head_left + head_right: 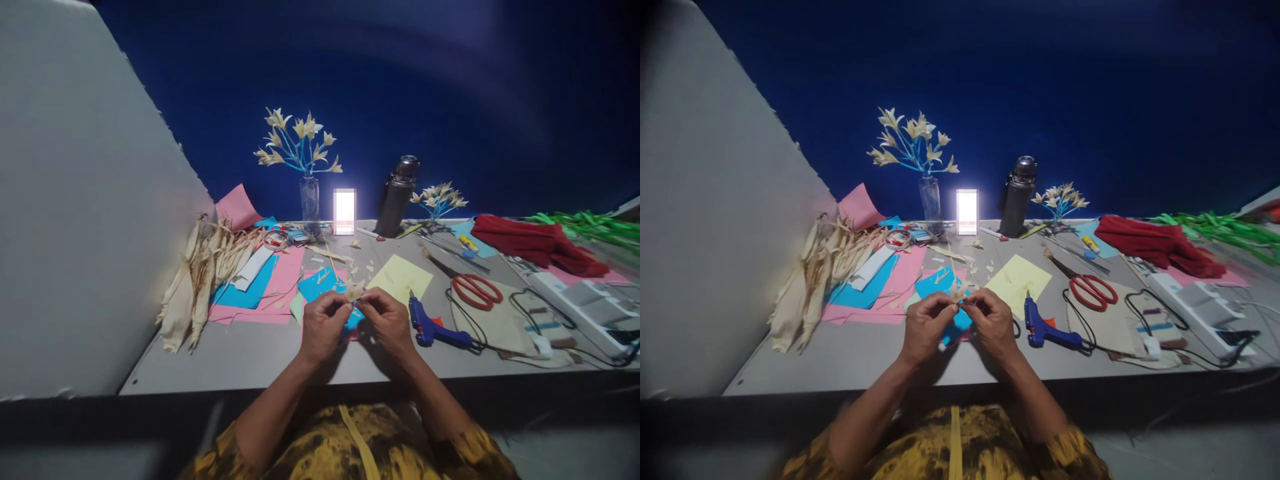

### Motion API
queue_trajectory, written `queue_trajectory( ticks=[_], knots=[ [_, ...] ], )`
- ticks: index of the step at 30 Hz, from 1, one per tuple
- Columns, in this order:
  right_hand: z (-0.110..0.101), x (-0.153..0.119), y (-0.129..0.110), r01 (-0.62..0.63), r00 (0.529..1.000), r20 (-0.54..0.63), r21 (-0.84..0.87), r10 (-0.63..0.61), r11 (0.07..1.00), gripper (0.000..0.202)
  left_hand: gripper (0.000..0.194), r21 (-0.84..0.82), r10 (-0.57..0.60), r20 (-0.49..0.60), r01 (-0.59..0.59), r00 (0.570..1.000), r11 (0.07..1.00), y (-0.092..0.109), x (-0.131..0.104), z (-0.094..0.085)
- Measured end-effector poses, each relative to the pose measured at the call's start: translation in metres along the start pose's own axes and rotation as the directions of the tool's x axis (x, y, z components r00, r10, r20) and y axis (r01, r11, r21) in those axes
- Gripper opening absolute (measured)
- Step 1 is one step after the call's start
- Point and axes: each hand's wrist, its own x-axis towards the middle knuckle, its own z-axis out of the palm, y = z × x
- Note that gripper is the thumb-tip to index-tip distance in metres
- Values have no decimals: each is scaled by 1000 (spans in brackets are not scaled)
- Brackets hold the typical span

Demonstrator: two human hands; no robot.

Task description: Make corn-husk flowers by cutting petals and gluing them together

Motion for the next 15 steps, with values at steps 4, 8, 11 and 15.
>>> queue_trajectory(
  ticks=[4, 8, 11, 15],
  knots=[
    [5, -5, -6, -15, 1000, -17, -34, 14, 999, 17, 12, 39, 58, -91, -55, 994, 998, -5, -2, 6],
    [7, -8, -8, -20, 1000, -3, -49, 20, 999, 17, 11, 87, 140, -101, -132, 985, 987, -10, -3, 10],
    [8, -9, -8, -37, 999, -7, -52, 37, 998, 18, 12, 85, 171, -116, -162, 978, 983, -12, -3, 11],
    [10, -10, -5, -82, 997, -17, -3, 82, 997, 19, 12, 69, 160, -98, -153, 982, 986, -14, -2, 10]
  ],
)
